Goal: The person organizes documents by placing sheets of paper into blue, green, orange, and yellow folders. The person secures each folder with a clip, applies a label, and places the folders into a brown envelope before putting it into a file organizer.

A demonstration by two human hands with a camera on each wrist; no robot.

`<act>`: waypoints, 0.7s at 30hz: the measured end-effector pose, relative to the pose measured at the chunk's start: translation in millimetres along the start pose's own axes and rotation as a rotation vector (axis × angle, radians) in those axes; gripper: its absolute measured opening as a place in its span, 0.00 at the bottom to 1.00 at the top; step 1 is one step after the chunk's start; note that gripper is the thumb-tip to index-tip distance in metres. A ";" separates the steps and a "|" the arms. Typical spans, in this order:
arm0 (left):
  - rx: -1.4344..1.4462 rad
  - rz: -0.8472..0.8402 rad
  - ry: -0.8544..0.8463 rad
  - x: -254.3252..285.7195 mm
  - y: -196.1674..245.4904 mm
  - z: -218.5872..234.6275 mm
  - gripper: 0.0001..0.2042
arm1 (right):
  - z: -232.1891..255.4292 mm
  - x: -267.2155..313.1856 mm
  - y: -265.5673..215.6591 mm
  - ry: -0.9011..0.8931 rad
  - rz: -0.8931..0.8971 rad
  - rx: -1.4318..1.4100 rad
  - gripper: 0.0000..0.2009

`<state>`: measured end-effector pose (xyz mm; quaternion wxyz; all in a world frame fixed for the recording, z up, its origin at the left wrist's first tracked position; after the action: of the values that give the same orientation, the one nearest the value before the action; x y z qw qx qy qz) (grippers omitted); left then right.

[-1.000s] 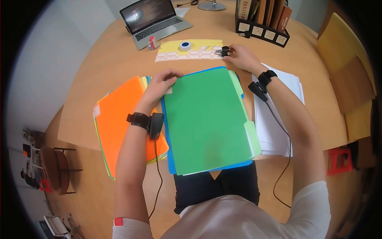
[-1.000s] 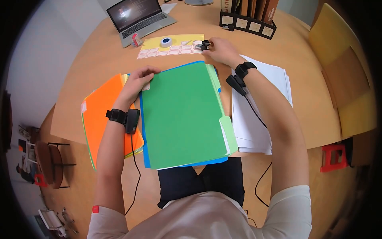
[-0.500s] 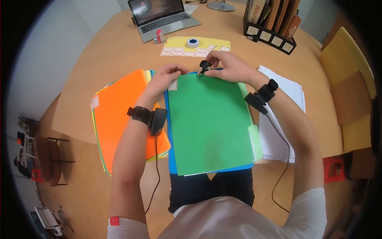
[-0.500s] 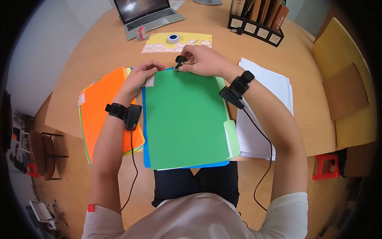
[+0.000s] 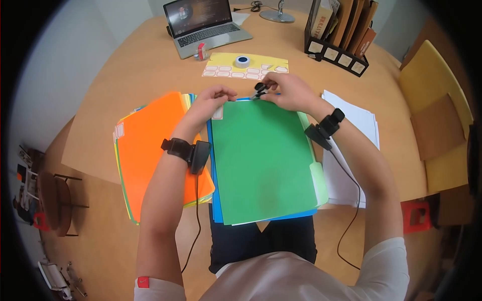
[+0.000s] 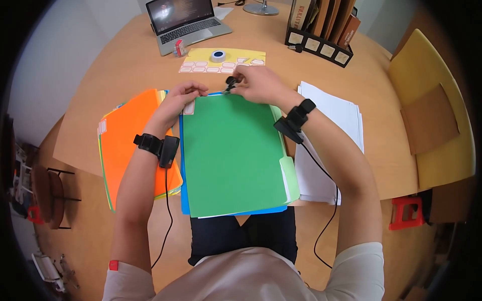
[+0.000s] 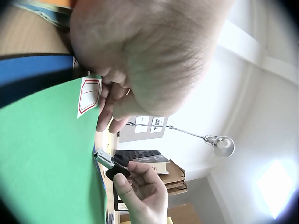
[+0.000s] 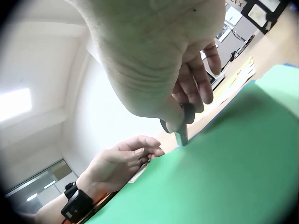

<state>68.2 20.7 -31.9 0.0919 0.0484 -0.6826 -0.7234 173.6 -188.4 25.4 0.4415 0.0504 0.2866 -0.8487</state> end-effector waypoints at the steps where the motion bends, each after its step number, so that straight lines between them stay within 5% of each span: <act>1: 0.012 0.009 0.000 1.6 1.1 -0.8 0.13 | 2.5 0.3 10.9 0.005 -0.069 0.001 0.20; 9: -0.007 -0.013 0.018 1.4 2.7 -1.5 0.13 | 36.6 -1.6 111.7 -0.156 -0.320 0.343 0.24; 15: 0.020 -0.002 0.016 2.6 4.1 -0.5 0.14 | 25.0 -30.0 86.9 0.172 -0.145 0.333 0.25; 21: 0.077 0.017 0.010 3.3 5.2 -1.0 0.15 | -16.5 -55.7 45.1 -0.167 -0.343 0.415 0.25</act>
<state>65.5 18.8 -26.6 0.0994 0.0495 -0.7099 -0.6955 239.7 -159.6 10.6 0.2938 0.0207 0.0736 -0.9528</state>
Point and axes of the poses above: each hand's wrist, its own x-axis away from the middle knuckle, its own z-axis out of the back of the hand, y = z × x, the point moved 5 cm from there along -x, towards the middle knuckle, and after that the axes turned 8 degrees about y, right-handed, at the moved point
